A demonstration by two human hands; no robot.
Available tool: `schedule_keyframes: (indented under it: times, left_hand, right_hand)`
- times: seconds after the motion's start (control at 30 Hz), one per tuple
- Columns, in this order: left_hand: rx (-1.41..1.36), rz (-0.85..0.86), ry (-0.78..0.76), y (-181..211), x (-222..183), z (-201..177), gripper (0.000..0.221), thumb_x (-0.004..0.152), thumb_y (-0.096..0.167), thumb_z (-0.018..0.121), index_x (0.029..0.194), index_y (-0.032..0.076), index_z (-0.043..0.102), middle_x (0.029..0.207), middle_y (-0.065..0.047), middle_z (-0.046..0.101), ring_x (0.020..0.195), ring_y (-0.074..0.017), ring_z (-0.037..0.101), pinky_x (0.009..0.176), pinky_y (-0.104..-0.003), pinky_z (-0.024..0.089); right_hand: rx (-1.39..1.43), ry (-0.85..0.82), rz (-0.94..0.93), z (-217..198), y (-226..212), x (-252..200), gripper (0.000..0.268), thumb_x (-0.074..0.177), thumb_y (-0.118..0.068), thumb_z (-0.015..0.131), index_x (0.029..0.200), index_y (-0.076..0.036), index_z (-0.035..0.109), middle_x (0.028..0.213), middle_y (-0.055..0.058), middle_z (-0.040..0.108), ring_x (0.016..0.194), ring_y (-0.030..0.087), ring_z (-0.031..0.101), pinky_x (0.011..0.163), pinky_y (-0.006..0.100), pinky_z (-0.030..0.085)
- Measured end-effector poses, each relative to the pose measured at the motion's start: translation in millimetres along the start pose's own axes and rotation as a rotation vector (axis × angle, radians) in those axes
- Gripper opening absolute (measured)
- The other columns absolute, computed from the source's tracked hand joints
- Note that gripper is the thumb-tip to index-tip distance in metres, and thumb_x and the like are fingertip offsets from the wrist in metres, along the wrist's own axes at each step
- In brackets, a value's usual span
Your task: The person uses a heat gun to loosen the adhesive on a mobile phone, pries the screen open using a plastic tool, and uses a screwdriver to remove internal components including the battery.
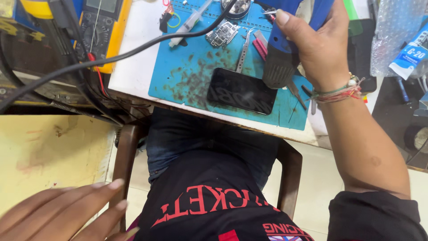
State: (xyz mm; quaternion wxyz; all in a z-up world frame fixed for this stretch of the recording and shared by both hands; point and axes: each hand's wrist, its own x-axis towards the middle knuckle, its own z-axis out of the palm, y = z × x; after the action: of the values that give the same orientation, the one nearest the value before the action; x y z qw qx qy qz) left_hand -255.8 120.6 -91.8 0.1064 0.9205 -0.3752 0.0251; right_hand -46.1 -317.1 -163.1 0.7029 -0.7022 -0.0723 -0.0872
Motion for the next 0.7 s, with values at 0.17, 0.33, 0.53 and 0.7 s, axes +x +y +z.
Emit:
schedule_keyframes:
  times: [0.17,0.33,0.53,0.7]
  left_hand:
    - [-0.316,-0.1,-0.14,-9.6,48.0,30.2,0.04,0.077,0.036,0.078,0.11,0.013,0.073,0.122,-0.005,0.071,0.104,-0.0267,0.067,0.09,-0.04,0.051]
    - [-0.389,-0.012,0.027,-28.2,95.3,69.4,0.035,0.079,0.023,0.078,0.109,0.007,0.071,0.119,-0.01,0.07,0.104,-0.0306,0.067,0.088,-0.042,0.051]
    - [-0.431,0.047,0.287,-51.5,158.5,113.7,0.057,0.083,0.022,0.083,0.132,0.003,0.06,0.128,-0.015,0.068,0.114,-0.0331,0.066,0.094,-0.043,0.051]
    - [-0.597,0.063,0.421,-60.7,197.3,136.4,0.069,0.086,0.022,0.087,0.141,0.002,0.052,0.135,-0.018,0.062,0.124,-0.035,0.062,0.104,-0.043,0.052]
  right_hand:
    - [0.059,-0.004,-0.06,9.1,11.8,-0.2,0.04,0.104,-0.008,0.08,0.131,0.001,0.052,0.11,0.005,0.067,0.088,0.01,0.065,0.082,0.025,0.057]
    - [-0.065,0.011,-0.037,11.3,-6.1,-0.6,0.045,0.097,-0.008,0.079,0.131,0.0,0.05,0.117,0.006,0.067,0.104,0.012,0.069,0.096,0.027,0.059]
    - [-0.04,0.049,-0.042,25.3,-5.1,-1.8,0.045,0.099,-0.007,0.077,0.136,-0.002,0.05,0.123,0.006,0.066,0.108,0.013,0.066,0.101,0.029,0.056]
    - [-0.21,0.15,-0.103,-5.4,11.3,-26.6,0.047,0.103,-0.009,0.082,0.136,0.001,0.05,0.111,0.005,0.057,0.095,0.013,0.055,0.089,0.025,0.047]
